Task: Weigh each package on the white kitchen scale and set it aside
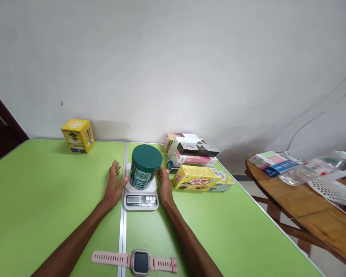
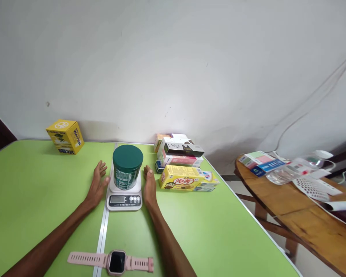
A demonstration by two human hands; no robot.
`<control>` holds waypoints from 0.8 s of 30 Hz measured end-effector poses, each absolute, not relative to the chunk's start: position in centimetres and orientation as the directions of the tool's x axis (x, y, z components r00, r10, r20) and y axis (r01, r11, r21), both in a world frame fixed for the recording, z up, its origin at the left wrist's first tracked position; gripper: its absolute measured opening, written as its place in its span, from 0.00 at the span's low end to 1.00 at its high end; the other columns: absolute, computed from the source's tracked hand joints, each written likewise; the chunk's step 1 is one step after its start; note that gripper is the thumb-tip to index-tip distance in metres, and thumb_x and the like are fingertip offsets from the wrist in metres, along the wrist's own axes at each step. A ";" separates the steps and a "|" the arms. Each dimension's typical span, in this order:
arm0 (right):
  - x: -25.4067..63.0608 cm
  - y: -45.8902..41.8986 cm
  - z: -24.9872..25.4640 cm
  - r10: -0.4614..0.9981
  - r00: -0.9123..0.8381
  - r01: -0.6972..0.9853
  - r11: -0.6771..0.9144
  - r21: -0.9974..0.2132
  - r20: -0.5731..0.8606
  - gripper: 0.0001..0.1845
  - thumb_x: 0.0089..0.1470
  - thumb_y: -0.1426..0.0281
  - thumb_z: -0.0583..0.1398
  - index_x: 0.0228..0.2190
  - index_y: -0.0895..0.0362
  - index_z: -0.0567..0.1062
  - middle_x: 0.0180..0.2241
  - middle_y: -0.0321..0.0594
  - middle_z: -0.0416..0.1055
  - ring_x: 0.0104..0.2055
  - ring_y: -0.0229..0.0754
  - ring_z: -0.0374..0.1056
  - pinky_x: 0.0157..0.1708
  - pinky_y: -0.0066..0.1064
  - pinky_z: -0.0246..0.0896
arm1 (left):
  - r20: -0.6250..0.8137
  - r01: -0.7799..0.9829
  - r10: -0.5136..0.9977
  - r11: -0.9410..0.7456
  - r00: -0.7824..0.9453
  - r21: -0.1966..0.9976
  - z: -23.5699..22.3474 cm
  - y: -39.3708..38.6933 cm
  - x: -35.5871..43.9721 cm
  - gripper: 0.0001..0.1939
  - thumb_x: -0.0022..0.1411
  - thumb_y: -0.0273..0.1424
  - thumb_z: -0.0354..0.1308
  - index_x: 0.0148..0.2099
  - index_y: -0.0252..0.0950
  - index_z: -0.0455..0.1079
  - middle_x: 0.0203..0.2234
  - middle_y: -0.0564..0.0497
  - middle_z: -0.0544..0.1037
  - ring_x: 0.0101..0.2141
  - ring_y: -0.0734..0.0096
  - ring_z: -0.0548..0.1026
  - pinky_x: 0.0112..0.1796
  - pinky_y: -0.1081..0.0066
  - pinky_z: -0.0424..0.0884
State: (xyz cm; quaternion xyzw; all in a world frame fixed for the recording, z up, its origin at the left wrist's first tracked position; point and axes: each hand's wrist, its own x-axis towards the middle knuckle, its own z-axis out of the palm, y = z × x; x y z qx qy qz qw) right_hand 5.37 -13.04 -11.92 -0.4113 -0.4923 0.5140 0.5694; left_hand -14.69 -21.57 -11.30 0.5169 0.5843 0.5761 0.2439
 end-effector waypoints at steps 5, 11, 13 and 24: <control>5.4 -13.0 -13.3 0.995 0.061 -0.185 0.094 -0.978 0.084 0.48 0.61 0.35 0.51 0.65 0.58 0.70 0.62 0.54 0.73 0.63 0.56 0.69 0.66 0.53 0.58 | 0.204 0.203 0.888 -0.129 -0.411 0.971 -11.9 -21.3 -15.1 0.45 0.69 0.58 0.50 0.76 0.39 0.44 0.71 0.34 0.57 0.68 0.46 0.62 0.67 0.41 0.58; 5.6 -13.0 -13.2 0.997 0.047 -0.173 0.075 -0.982 0.068 0.44 0.64 0.37 0.50 0.63 0.58 0.72 0.60 0.54 0.74 0.60 0.54 0.72 0.63 0.52 0.62 | 0.231 0.238 0.895 -0.146 -0.381 0.960 -11.9 -21.1 -15.2 0.46 0.67 0.59 0.50 0.76 0.38 0.46 0.70 0.34 0.60 0.68 0.44 0.63 0.67 0.39 0.57; 5.6 -13.0 -13.2 0.996 0.048 -0.168 0.077 -0.983 0.070 0.43 0.64 0.37 0.49 0.62 0.57 0.73 0.60 0.54 0.75 0.60 0.54 0.72 0.62 0.52 0.63 | 0.231 0.255 0.901 -0.141 -0.368 0.957 -11.9 -21.1 -15.3 0.46 0.68 0.59 0.50 0.76 0.38 0.46 0.70 0.34 0.60 0.68 0.44 0.63 0.67 0.38 0.57; 5.6 -13.0 -12.9 0.993 0.031 -0.107 0.112 -0.988 0.109 0.42 0.66 0.38 0.46 0.60 0.55 0.74 0.59 0.52 0.75 0.60 0.54 0.71 0.61 0.53 0.63 | 0.209 0.292 0.912 -0.105 -0.354 0.951 -11.3 -21.1 -15.1 0.47 0.67 0.60 0.50 0.76 0.37 0.45 0.70 0.33 0.60 0.67 0.45 0.63 0.66 0.40 0.58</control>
